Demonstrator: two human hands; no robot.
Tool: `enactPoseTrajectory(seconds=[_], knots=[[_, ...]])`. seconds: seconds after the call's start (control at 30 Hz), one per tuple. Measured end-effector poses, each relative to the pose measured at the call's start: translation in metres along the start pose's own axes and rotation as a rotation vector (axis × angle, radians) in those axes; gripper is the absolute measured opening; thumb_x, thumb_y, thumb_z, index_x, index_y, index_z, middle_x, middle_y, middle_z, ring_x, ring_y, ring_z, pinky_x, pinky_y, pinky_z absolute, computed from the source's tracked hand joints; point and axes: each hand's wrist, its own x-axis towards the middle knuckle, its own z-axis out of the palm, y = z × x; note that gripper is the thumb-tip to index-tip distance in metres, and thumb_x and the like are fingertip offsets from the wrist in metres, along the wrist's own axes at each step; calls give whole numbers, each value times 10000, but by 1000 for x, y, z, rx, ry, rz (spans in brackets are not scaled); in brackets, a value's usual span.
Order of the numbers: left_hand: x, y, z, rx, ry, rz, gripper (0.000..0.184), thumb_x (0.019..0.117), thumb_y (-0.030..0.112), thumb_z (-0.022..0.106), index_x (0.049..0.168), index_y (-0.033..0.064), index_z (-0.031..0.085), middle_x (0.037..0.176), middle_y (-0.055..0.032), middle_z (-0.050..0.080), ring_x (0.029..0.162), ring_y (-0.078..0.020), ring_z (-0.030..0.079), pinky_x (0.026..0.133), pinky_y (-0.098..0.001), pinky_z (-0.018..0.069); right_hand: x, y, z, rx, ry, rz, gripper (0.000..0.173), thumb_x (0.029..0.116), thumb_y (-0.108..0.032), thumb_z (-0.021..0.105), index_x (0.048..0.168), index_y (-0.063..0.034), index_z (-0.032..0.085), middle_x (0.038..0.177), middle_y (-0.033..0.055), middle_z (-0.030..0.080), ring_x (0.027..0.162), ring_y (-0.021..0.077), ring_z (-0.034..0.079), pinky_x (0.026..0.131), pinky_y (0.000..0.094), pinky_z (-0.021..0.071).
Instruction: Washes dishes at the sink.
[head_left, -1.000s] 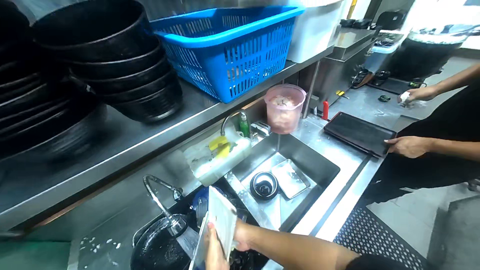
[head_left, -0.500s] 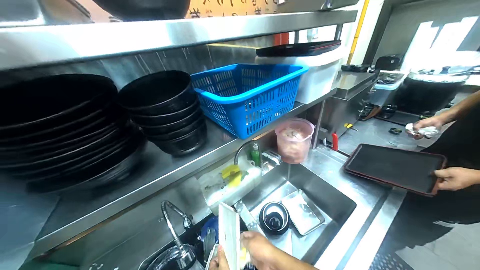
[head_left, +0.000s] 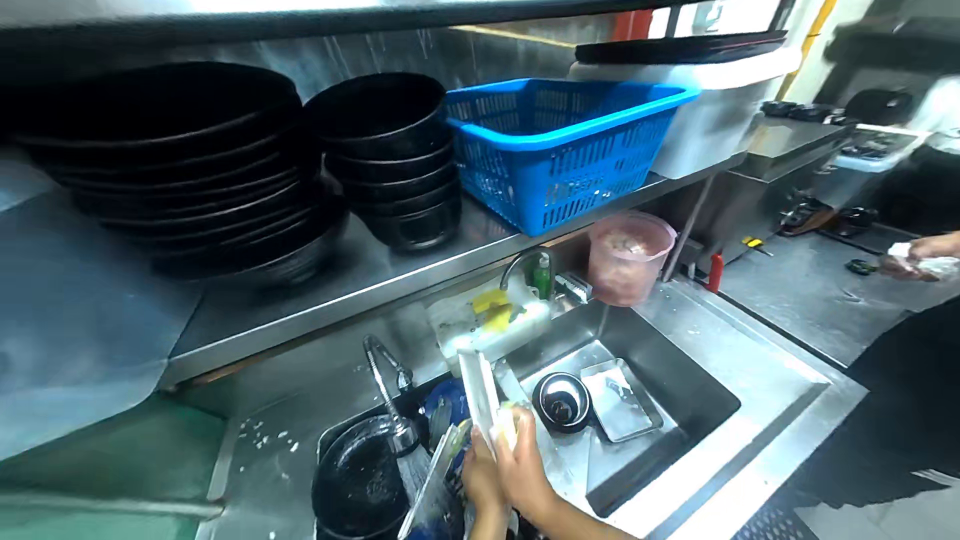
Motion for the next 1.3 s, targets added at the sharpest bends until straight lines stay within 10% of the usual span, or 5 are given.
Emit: enactPoseTrajectory(seconds=[0.2, 0.4, 0.67, 0.8, 1.3], knots=[[1, 17, -5, 36, 9, -11, 395, 1063, 335, 558, 1013, -46, 649, 872, -191, 647, 798, -294, 648, 760, -501, 553, -39, 32, -15, -16, -26, 293, 558, 933, -158, 650, 1392, 31, 396, 1321, 229, 550, 1150, 234, 627, 959, 389, 562], [13, -22, -26, 145, -573, -31, 310, 1061, 284, 558, 1217, 47, 683, 1008, -94, 709, 796, -184, 696, 680, -357, 601, 3, 70, -95, 209, 311, 609, 449, 998, -115, 615, 1387, -3, 421, 1095, 212, 652, 878, 288, 705, 735, 476, 625], [44, -82, -99, 224, -108, -327, 326, 1063, 238, 535, 1274, 2, 615, 1056, -185, 686, 848, -273, 702, 747, -450, 598, 19, 175, -161, -115, 656, 965, 839, 877, -76, 728, 1536, 45, 224, 1391, 338, 481, 1126, 450, 600, 859, 607, 549], [45, -85, -132, 568, 130, -156, 323, 1019, 221, 563, 1262, 29, 655, 1175, -175, 695, 1114, -303, 671, 996, -519, 531, 9, 205, -164, -115, 485, 1121, 476, 974, -201, 651, 1333, 81, 515, 1265, 301, 580, 1079, 423, 608, 844, 623, 533], [107, -48, -74, 1247, -176, 7, 440, 1005, 196, 550, 1436, 107, 543, 1415, -209, 572, 1242, -405, 605, 963, -578, 541, 8, 207, -162, -122, 303, 991, 396, 978, -230, 664, 1281, 8, 575, 1152, 218, 647, 1004, 336, 651, 824, 568, 551]])
